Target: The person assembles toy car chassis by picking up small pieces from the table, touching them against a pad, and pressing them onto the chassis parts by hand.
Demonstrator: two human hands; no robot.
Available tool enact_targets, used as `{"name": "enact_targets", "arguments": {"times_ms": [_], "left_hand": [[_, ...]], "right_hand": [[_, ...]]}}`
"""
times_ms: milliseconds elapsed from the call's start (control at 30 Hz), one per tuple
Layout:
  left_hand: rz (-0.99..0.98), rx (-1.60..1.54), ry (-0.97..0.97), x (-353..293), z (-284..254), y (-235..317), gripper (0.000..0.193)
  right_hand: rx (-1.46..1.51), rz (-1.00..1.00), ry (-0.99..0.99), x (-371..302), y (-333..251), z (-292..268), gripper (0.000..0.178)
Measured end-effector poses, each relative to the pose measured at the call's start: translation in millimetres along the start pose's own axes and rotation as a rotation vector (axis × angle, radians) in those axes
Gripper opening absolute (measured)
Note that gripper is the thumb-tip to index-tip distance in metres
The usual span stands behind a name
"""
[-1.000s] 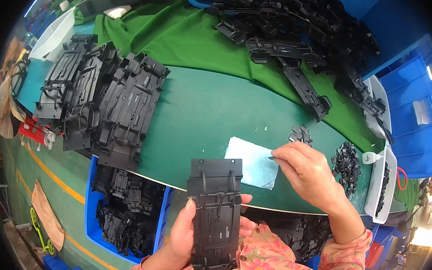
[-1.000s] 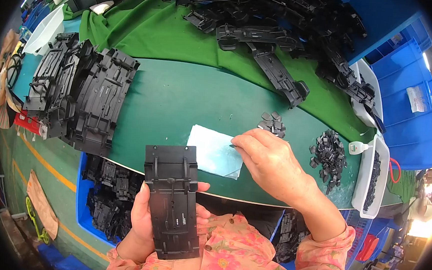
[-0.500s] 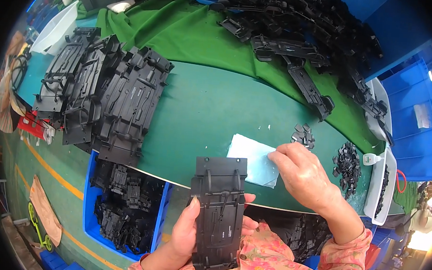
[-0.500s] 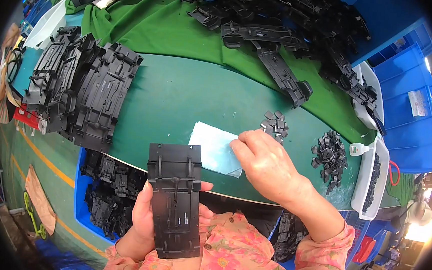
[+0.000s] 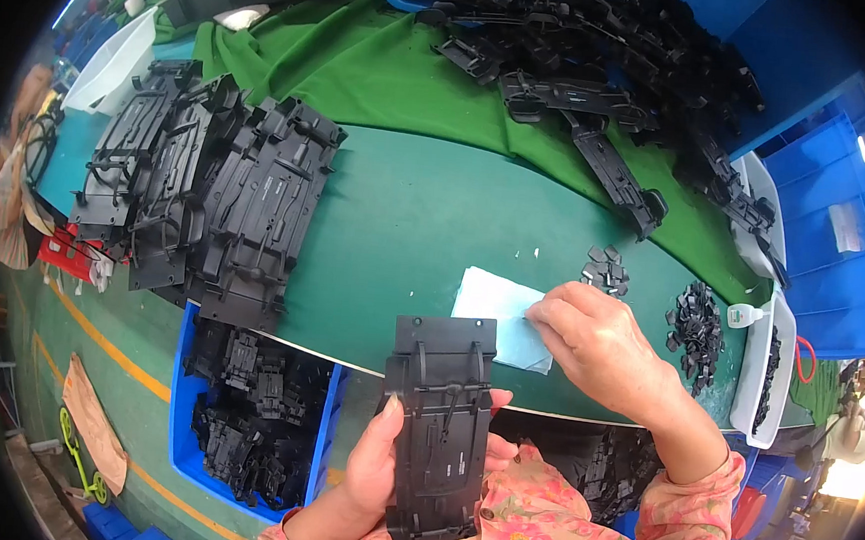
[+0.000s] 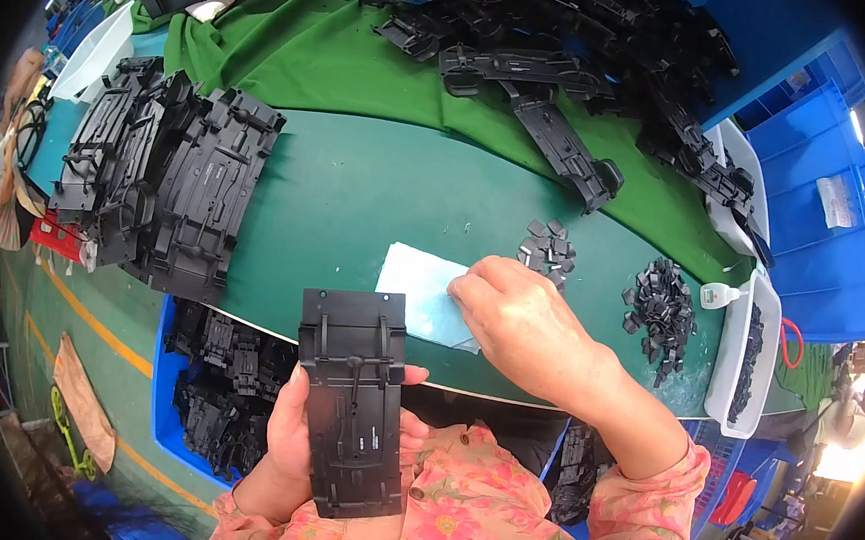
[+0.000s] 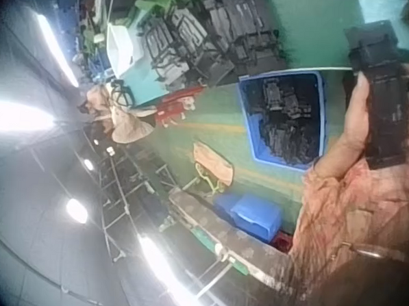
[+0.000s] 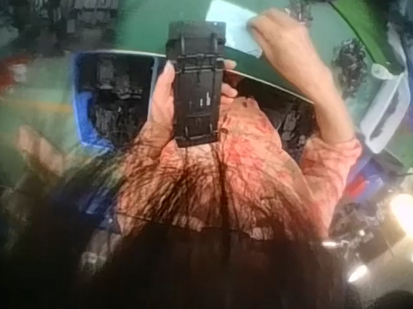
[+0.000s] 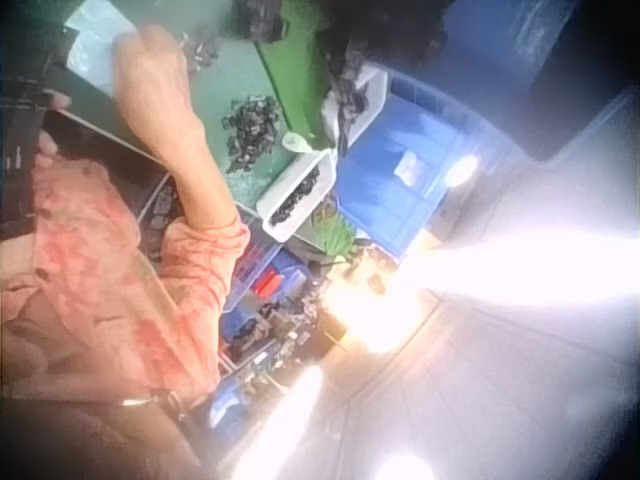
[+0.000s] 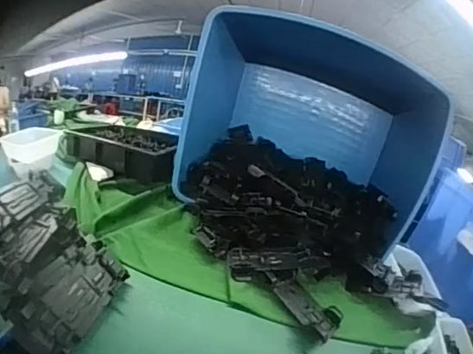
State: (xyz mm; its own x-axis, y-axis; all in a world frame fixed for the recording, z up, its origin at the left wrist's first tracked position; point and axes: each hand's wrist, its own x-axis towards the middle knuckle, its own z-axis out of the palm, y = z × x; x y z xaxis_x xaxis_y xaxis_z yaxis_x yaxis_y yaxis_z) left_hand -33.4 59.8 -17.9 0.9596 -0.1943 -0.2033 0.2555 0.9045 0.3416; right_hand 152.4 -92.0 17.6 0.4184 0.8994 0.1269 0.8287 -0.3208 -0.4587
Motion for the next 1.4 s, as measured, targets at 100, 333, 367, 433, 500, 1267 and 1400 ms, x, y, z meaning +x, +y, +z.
{"name": "enact_targets", "arguments": {"times_ms": [100,333,367,433,500,1267,1400], "left_hand": [[0.017,-0.002,0.003,-1,-2,-2,0.081],[-0.015,-0.06,-0.018,1,-1,-6,0.078],[-0.018,-0.079,-0.01,0,-2,-7,0.077],[-0.03,-0.081,-0.019,-1,0,-9,0.076],[-0.043,-0.085,-0.026,-1,0,-11,0.076],[-0.273,0.02,0.143,10,30,-43,0.083],[-0.298,-0.036,0.065,12,21,-47,0.083]], "right_hand": [[-0.02,-0.016,-0.028,0,-1,0,0.012],[0.416,0.304,0.038,0,5,-17,0.015],[0.641,0.568,-0.026,-2,8,-21,0.017],[0.769,0.608,-0.003,-5,13,-24,0.017],[0.919,0.686,-0.008,-8,17,-26,0.016],[0.931,0.453,-0.165,-66,18,-56,0.01],[0.888,0.475,-0.217,-73,15,-62,0.015]]}}
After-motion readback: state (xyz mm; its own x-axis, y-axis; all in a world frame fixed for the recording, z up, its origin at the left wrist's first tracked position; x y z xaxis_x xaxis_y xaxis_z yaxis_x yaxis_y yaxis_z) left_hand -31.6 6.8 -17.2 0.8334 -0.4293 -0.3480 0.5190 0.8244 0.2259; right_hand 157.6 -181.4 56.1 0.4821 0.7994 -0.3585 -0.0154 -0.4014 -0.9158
